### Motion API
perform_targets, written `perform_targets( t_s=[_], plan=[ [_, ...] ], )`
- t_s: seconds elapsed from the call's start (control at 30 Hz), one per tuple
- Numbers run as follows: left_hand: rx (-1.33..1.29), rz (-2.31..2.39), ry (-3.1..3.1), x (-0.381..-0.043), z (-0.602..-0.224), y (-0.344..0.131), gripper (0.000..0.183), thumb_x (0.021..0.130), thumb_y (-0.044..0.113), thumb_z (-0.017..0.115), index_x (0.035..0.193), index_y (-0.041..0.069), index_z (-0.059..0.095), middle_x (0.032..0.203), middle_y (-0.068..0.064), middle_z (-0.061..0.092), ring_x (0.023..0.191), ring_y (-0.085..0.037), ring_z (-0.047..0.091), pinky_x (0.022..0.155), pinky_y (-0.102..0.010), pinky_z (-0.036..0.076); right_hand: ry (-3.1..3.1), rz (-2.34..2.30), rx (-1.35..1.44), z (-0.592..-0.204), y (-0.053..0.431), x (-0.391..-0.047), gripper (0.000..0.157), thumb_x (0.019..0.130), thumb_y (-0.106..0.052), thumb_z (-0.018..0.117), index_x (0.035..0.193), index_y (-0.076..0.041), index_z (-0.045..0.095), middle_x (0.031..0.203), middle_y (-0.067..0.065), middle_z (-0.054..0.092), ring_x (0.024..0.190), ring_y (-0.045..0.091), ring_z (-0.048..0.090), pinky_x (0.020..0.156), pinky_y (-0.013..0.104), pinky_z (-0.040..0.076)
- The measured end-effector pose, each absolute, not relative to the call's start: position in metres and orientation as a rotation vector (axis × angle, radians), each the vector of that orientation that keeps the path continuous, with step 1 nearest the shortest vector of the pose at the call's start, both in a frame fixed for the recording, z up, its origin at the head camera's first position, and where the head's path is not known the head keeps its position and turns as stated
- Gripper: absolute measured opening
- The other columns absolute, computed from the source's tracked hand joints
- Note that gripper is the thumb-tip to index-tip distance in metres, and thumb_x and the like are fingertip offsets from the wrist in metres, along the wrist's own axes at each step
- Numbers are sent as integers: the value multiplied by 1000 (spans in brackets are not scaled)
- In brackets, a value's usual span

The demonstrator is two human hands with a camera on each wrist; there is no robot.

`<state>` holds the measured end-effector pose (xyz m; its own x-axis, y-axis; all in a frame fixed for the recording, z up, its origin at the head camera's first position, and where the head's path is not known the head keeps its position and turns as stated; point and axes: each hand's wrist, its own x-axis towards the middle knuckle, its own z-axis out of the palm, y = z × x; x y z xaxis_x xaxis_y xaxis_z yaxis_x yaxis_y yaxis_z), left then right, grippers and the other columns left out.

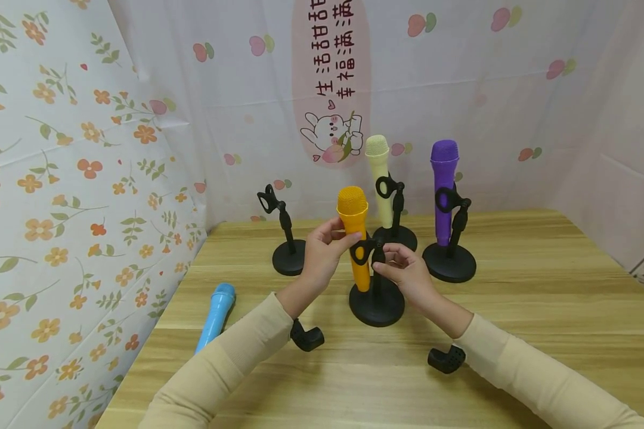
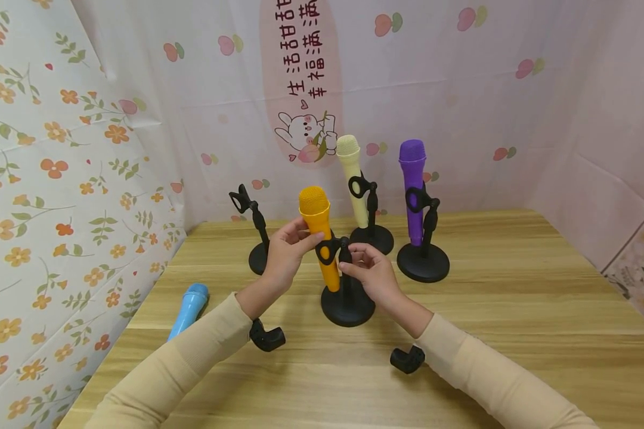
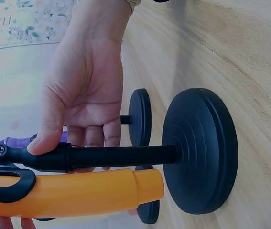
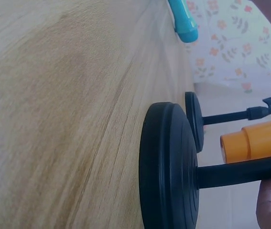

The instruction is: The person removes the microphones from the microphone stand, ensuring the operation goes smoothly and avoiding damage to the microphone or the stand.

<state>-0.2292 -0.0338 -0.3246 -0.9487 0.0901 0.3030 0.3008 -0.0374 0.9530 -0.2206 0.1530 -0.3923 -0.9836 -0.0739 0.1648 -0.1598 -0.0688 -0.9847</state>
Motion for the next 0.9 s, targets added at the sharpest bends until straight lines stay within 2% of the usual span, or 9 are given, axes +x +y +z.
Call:
perform_targets(
  t_s=[0.33, 0.5, 0.7, 0.9],
  plan=[
    [-439, -2111, -2004, -235, -335, -31, 35, 85, 15, 77, 118, 4, 67, 106, -6, 65, 92, -23, 58, 83, -33, 52, -2115, 2223, 304, -394, 155, -222, 27, 89, -5, 71, 111, -14, 59, 95, 1, 58, 88, 13, 61, 84, 22, 52],
    [-404, -2106, -1986, -233, -335, -28, 35, 85, 16, 77, 117, 6, 68, 106, -4, 66, 92, -19, 59, 82, -32, 52, -2106, 2201, 306, -392, 154, -220, 29, 88, -3, 71, 113, -9, 59, 96, 2, 54, 89, 11, 61, 83, 24, 53],
    [-368, -2096, -1968, -230, -337, -24, 38, 86, 13, 76, 121, 5, 66, 111, -6, 66, 97, -23, 58, 81, -32, 51, -2113, 2152, 325, -395, 155, -220, 33, 88, -3, 71, 118, 0, 57, 97, 2, 55, 90, 12, 58, 84, 22, 52],
    [-324, -2090, -1930, -228, -340, -21, 35, 85, 14, 77, 118, 6, 68, 108, -5, 66, 94, -22, 57, 79, -31, 51, -2109, 2100, 338, -395, 153, -219, 34, 87, -2, 72, 118, 0, 58, 97, 0, 59, 93, 10, 58, 86, 19, 50]
  ],
)
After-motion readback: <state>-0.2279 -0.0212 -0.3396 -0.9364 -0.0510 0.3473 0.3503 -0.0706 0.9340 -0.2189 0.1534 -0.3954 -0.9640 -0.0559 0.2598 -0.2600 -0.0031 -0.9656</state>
